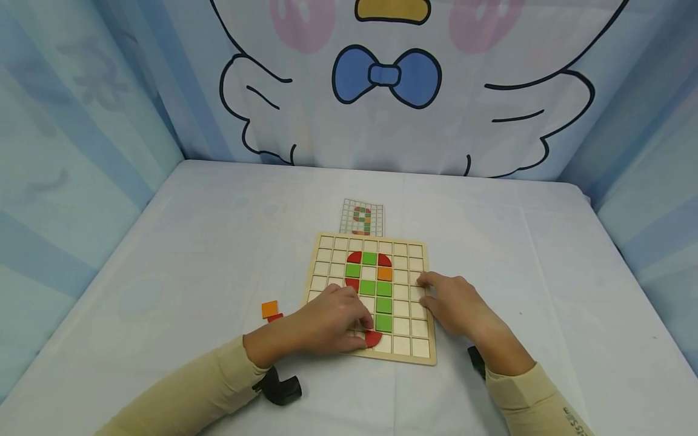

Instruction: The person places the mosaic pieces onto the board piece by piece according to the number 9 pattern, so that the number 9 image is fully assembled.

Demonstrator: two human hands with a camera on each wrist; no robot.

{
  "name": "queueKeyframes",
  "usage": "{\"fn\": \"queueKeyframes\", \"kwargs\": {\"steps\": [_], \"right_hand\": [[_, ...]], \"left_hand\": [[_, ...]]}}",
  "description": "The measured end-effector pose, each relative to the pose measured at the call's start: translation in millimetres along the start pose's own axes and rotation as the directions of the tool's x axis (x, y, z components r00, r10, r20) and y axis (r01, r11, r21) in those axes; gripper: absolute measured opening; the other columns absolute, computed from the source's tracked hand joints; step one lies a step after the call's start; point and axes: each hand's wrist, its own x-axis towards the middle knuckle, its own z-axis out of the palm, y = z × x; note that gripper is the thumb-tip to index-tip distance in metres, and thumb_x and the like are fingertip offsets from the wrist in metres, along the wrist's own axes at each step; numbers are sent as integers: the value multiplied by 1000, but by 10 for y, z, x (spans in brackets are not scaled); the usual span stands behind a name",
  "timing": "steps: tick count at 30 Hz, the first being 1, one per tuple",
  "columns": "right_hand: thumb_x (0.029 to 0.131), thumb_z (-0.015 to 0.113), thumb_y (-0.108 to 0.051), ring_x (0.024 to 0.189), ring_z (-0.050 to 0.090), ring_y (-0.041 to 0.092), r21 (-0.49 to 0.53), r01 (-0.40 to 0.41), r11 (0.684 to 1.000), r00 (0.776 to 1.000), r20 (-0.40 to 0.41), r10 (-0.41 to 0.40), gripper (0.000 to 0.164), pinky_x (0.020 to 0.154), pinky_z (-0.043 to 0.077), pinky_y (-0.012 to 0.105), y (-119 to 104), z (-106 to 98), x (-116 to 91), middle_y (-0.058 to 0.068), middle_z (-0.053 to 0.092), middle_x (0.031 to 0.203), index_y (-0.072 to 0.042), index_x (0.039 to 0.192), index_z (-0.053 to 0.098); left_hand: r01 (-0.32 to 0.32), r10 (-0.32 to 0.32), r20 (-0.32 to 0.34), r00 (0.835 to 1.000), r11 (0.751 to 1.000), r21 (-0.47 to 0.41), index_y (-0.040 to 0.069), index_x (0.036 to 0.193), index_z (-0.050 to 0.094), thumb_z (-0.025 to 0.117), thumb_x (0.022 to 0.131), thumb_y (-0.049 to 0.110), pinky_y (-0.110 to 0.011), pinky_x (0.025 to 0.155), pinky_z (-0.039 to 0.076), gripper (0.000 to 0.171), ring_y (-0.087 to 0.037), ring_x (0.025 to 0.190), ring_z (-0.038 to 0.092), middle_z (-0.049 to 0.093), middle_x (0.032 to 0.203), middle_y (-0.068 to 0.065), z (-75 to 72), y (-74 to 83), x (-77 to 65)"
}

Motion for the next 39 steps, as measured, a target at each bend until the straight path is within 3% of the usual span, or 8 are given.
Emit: {"fn": "queueKeyframes", "kwargs": {"steps": [8, 39], "right_hand": [[95, 68, -15, 108, 61, 37, 3, 10, 1000, 1000, -7, -10, 38, 86, 47, 54, 1, -12, -4, 26, 60, 130, -1, 130, 61], [94, 68, -15, 104, 61, 35, 6, -1, 1000, 1000, -4, 1, 39, 83, 47, 50, -1, 0, -5, 26, 59, 131, -2, 130, 61]], "left_hand": [[-9, 9, 7, 1000, 999, -41, 26, 92, 73, 78, 87, 31, -26, 82, 35, 8, -4, 88, 46, 58, 79, 24, -1, 9, 7], [-19, 19, -9, 1000, 1000, -20, 26, 92, 74, 77, 87, 32, -25, 78, 33, 9, -4, 90, 49, 61, 82, 23, 34, 91, 73]]}}
